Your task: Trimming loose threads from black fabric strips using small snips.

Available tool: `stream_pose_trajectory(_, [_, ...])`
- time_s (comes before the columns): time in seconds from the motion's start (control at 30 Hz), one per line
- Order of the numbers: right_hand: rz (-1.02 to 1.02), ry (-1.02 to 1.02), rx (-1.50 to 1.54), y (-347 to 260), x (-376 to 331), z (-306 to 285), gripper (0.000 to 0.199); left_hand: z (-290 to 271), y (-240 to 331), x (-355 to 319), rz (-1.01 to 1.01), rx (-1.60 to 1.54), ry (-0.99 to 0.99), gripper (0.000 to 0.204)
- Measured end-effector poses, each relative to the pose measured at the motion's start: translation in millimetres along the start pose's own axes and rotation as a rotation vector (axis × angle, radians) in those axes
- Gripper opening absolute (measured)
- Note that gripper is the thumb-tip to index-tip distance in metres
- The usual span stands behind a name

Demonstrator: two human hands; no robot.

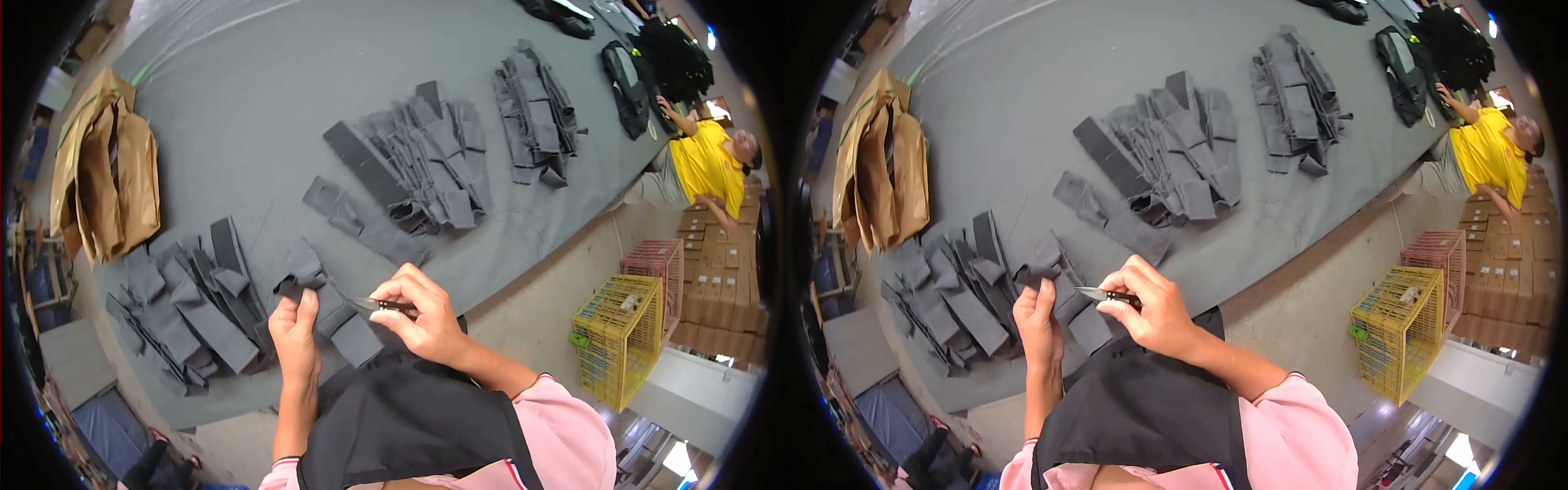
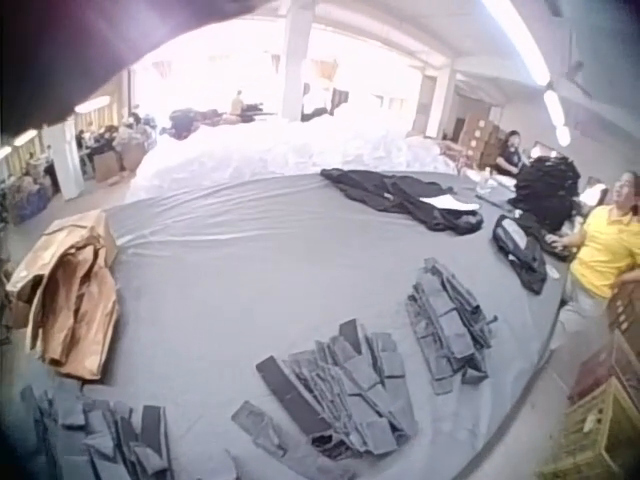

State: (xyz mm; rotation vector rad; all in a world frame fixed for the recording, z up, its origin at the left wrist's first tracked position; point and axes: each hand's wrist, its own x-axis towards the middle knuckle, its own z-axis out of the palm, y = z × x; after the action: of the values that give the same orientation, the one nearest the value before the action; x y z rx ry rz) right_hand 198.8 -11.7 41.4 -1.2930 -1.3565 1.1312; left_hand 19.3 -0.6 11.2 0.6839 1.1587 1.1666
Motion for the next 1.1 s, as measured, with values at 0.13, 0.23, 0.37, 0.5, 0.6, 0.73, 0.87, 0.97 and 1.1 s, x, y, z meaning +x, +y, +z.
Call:
stream_pose_trajectory(0.13, [-0.01, -0.088, 0.034, 4, 7, 11, 0.014, 8, -1, -2, -0.097, -0.122, -0.064, 0.018])
stream_pose_trajectory(0.23, [-0.011, -0.168, 0.065, 4, 9, 16, 0.009, 8, 1, -4, -0.166, -0.232, -0.058, 0.019])
stream_pose_trajectory(0.37, [0.164, -0.186, 0.341, 12, 13, 11, 0.01, -20, 37, -19, 0.254, 0.041, -0.051, 0.024])
stream_pose_trajectory(0.5, [-0.092, -0.079, -0.364, 17, 36, -2, 0.027, -80, 107, -42, 0.68, 0.286, -0.016, 0.041])
stream_pose_trajectory(0.6, [-0.248, 0.014, -0.778, 30, 51, -6, 0.035, -137, 125, -31, 0.788, 0.493, 0.1, 0.063])
stream_pose_trajectory(0.73, [-0.085, -0.042, -0.937, 42, 52, 1, 0.043, -172, 126, -28, 0.612, 1.254, 0.367, 0.027])
stream_pose_trajectory(0.87, [-0.124, -0.065, -1.022, 47, 57, 10, 0.041, -177, 122, -42, 0.645, 1.416, 0.444, 0.017])
stream_pose_trajectory(0.97, [-0.165, -0.039, -0.952, 52, 58, 4, 0.029, -177, 117, -34, 0.648, 1.579, 0.647, 0.024])
stream_pose_trajectory(1.1, [-0.187, 0.0, -0.982, 51, 56, 0, 0.023, -137, 137, -45, 0.842, 1.457, 1.022, 0.028])
